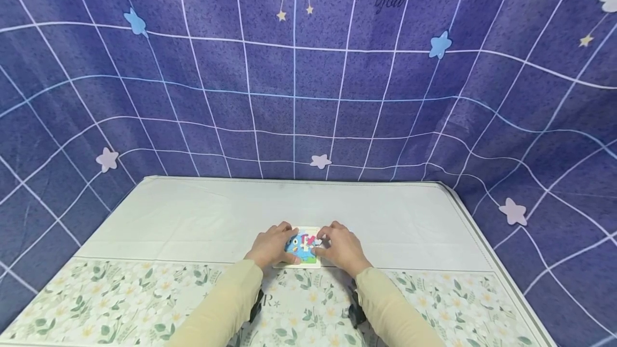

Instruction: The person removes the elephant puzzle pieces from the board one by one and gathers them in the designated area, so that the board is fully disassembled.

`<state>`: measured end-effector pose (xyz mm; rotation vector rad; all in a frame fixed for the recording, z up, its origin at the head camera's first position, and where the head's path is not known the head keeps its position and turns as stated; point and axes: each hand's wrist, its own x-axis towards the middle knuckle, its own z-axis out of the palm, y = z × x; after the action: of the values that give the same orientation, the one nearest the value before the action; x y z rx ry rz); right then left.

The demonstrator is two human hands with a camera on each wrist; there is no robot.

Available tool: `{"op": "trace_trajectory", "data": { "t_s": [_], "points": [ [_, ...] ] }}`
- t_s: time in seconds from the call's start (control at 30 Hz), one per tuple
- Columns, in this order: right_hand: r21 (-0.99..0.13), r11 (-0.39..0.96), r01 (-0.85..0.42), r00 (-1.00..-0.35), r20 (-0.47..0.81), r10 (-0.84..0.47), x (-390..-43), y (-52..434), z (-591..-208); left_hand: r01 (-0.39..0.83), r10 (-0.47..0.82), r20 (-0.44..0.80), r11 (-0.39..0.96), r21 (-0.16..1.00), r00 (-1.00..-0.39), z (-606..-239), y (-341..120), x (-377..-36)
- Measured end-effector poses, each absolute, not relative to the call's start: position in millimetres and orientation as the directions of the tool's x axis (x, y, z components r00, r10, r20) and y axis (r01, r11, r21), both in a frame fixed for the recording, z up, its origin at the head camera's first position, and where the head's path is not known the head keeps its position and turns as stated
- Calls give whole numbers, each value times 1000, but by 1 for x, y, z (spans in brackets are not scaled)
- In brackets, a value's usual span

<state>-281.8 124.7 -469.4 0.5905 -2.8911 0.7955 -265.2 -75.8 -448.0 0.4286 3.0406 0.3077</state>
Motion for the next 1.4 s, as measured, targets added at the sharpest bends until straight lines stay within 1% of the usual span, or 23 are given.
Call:
{"op": "trace_trajectory", "data": {
  "t_s": [0.37,0.67,0.87,1.2,1.4],
  "points": [
    [-478,789,-386,-922,172,-347,-282,122,-466,275,287,-33,940,200,-957,-446,-75,-265],
    [-466,810,-355,-935,157,-320,-284,124,-463,262,278,-46,940,219,-960,-444,-76,-264],
    [-452,814,-365,-930,141,-339,-285,125,-461,250,268,-57,944,215,-962,-444,-75,-264],
    [-472,798,-375,-925,132,-356,-287,127,-461,246,263,-48,945,217,-964,-445,-74,-263],
    [-451,795,-406,-912,146,-384,-288,129,-460,250,265,-46,945,210,-963,-444,-75,-263]
  ]
}}
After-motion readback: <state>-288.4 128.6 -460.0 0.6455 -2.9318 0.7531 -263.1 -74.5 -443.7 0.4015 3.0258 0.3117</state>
